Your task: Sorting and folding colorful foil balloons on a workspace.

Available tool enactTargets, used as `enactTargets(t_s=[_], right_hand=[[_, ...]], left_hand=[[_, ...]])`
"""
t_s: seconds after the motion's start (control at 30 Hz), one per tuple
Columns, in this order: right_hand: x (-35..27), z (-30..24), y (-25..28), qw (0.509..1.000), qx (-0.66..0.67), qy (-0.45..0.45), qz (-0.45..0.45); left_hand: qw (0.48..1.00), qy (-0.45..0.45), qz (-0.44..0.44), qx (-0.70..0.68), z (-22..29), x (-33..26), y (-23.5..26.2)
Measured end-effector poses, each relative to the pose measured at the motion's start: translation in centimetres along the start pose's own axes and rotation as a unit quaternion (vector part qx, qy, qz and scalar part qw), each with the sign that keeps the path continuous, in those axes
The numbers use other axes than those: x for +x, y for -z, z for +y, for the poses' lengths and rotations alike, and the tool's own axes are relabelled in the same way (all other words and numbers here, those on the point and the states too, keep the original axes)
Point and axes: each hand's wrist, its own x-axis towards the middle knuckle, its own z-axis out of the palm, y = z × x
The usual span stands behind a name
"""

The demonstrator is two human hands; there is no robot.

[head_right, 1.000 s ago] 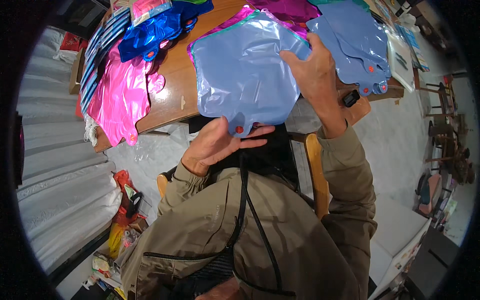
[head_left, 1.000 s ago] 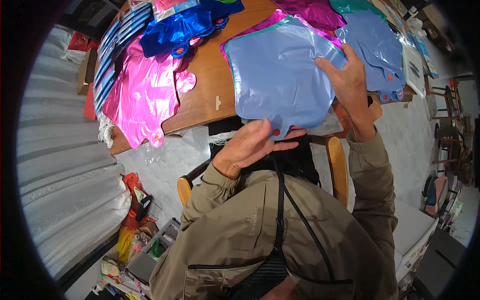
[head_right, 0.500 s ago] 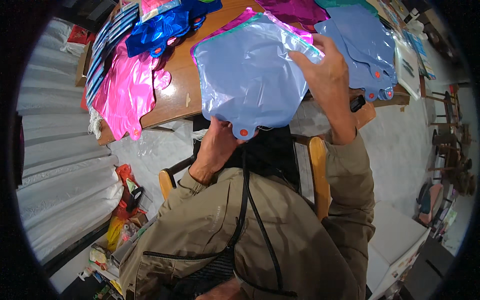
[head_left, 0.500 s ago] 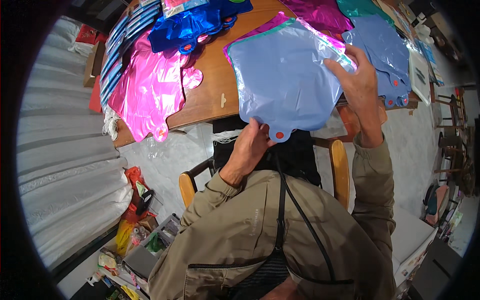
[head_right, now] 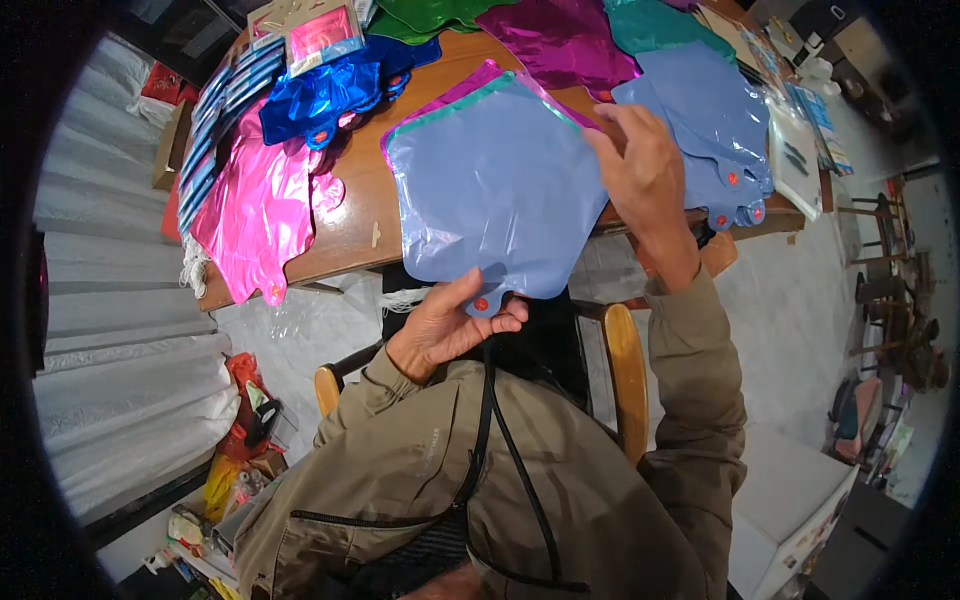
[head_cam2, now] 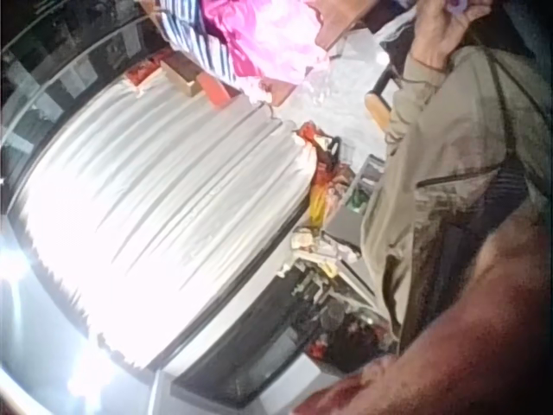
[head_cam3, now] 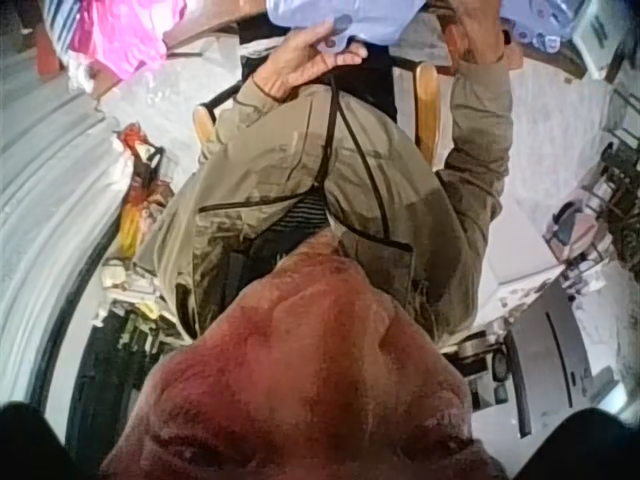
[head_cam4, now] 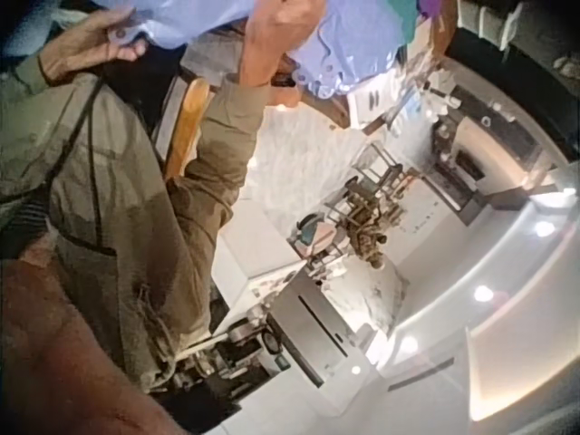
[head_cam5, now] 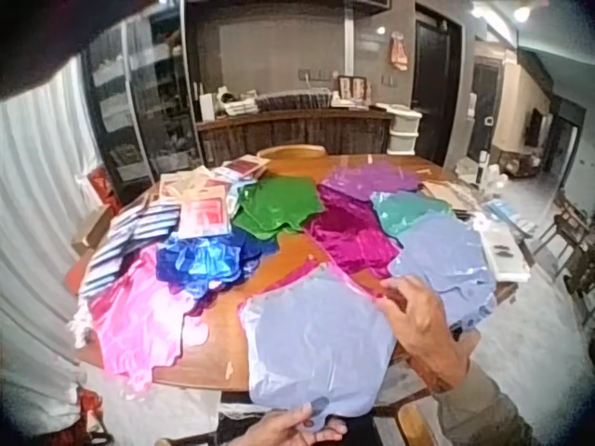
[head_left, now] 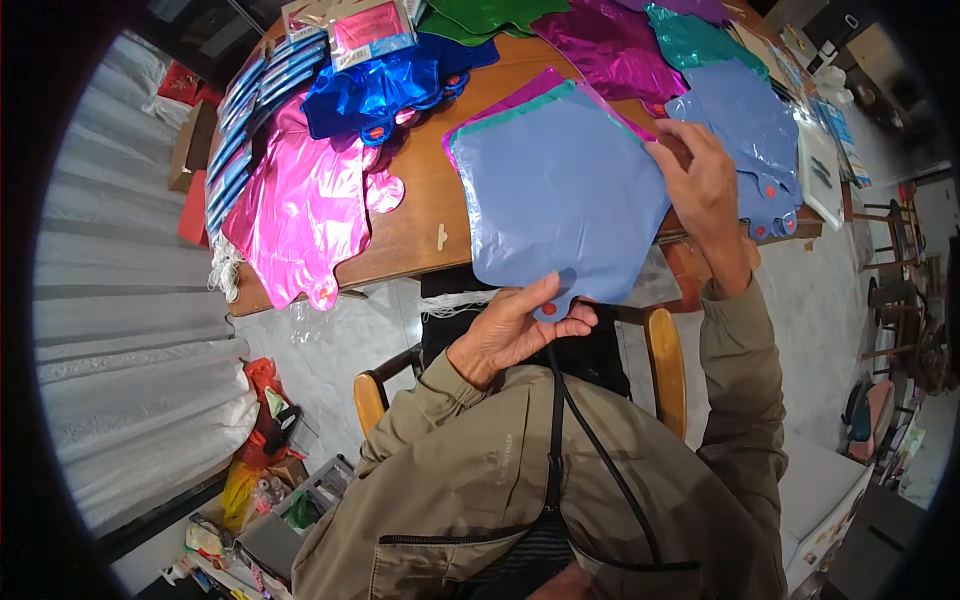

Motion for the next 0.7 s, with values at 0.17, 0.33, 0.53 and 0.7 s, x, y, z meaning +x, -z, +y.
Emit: enactTargets(t_s=[0.17,0.33,0.53,0.7], right_hand=[[2.6,0.5,-2.2,0.995,-0.027,0.087,-0.044],[3.8,0.1,-3.7,0.987,-0.07,0.122,-0.072],[5.5,-0.4,-4.5,0.987,-0.005,0.111,-0.113],[7.5,0.0,-4.2,0.987,0.065,0.014,-0.144]], left_hand=[[0.998,0.018,0.045,0.026,0.5,0.6,-1.9],[0.994,0.029,0.098,0.034,0.8,0.7,-4.0],[0.991,0.024,0.126,-0.048,0.7,1.3,-4.2],[0.989,0.025,0.125,-0.08,0.7,1.7,-4.3]])
